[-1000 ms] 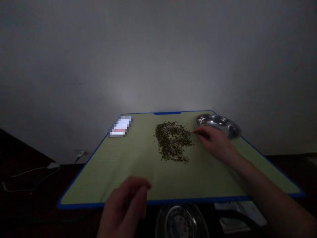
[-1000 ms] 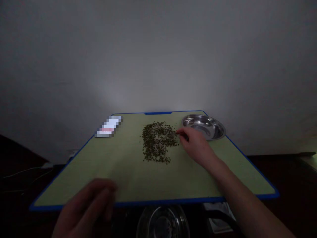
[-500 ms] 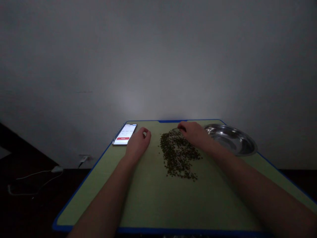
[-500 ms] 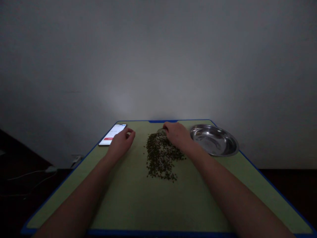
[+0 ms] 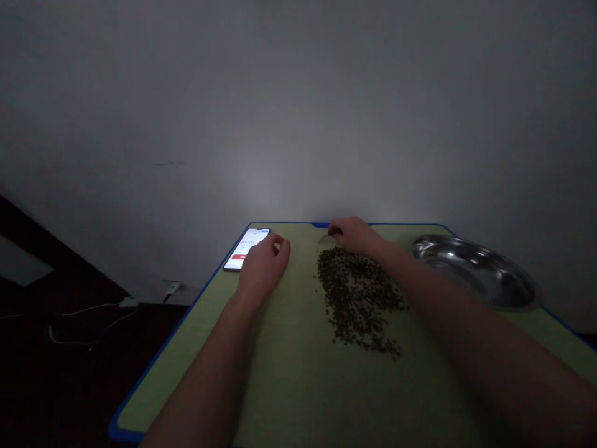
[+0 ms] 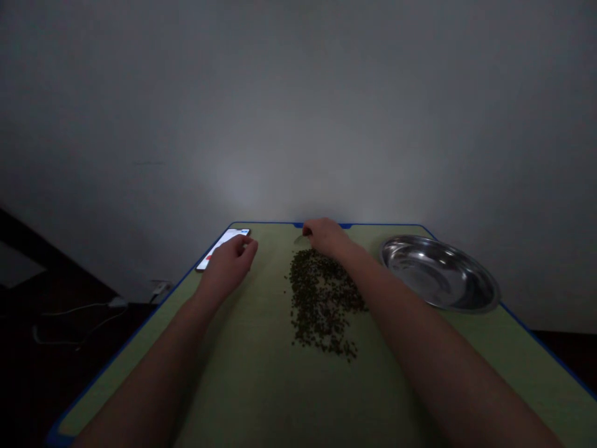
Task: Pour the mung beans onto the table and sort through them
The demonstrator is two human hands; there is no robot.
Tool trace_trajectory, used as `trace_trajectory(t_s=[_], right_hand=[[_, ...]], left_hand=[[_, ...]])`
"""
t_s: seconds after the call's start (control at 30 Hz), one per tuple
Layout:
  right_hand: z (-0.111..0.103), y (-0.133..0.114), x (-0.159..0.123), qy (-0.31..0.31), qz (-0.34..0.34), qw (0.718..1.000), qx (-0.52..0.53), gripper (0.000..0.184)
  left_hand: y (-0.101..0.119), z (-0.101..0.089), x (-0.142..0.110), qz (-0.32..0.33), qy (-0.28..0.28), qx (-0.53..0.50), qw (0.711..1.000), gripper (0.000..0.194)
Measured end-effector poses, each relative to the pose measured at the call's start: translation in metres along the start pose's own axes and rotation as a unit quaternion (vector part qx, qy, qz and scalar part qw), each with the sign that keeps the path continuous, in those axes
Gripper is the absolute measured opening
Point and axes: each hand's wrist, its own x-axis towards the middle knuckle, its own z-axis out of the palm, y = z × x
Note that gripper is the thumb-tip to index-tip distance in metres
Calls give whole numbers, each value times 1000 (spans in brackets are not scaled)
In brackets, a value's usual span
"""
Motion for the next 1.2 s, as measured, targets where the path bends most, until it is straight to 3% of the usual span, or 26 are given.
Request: trace_trajectory(t_s=[0.47, 1.2], right_hand=[[0, -23, -31, -62, -77, 995, -32, 20], [-26, -19, -119, -60, -151, 985, -52, 24]], left_hand=[[1, 0, -2, 21, -9, -2, 1000, 30], [3, 1, -5, 43, -41, 16, 998, 28]])
